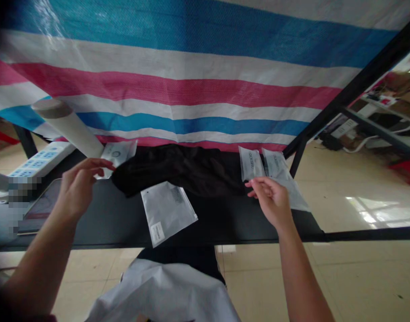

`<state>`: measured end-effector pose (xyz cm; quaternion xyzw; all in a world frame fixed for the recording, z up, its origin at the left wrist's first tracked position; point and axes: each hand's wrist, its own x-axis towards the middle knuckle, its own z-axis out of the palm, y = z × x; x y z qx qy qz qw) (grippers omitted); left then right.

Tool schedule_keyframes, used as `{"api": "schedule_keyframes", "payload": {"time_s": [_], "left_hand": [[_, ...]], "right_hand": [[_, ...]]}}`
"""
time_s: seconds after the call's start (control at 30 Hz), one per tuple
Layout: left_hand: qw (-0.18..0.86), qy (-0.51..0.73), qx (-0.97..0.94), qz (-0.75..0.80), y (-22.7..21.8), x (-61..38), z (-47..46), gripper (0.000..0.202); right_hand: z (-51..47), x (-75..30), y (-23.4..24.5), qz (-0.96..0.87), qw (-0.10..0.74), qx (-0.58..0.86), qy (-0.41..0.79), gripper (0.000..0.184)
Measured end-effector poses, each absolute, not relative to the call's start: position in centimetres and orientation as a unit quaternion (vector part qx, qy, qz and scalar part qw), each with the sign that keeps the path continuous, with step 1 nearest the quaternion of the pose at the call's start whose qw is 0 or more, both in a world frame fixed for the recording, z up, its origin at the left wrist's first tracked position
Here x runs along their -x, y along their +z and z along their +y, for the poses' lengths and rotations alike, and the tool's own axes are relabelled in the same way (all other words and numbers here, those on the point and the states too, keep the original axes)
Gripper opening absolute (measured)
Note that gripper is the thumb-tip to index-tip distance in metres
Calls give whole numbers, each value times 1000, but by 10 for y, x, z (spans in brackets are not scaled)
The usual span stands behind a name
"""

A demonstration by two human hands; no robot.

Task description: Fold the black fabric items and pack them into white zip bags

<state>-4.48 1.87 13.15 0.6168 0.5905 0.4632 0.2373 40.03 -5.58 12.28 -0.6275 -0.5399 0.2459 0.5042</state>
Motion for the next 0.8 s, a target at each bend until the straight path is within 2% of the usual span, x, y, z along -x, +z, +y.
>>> {"api": "schedule_keyframes", "payload": {"time_s": [0.17, 0.27, 0.33, 0.4, 0.5, 0.57, 0.8], "left_hand": [[136, 345, -665, 649, 83, 33, -2, 30], [107, 271, -738, 609, 61, -3, 7, 30], [94, 222, -779, 578, 45, -31, 17, 33], [90, 180, -793, 575, 29, -54, 29, 46], [81, 129, -811, 564, 9, -71, 47, 70], [77, 115, -823, 551, 1, -71, 59, 76], [71, 122, -836, 530, -4, -52, 100, 96]], "right_hand": [[-53, -392, 79, -599, 414, 663, 175, 31], [-28, -360, 61, -690, 345, 619, 150, 24], [-6, -333, 49, -753, 310, 564, 139, 27], [16, -310, 36, -804, 261, 517, 137, 43], [44, -290, 16, -828, 167, 521, 127, 90], [57, -285, 5, -815, 125, 552, 123, 106], [65, -274, -11, -756, 104, 639, 98, 108]]}}
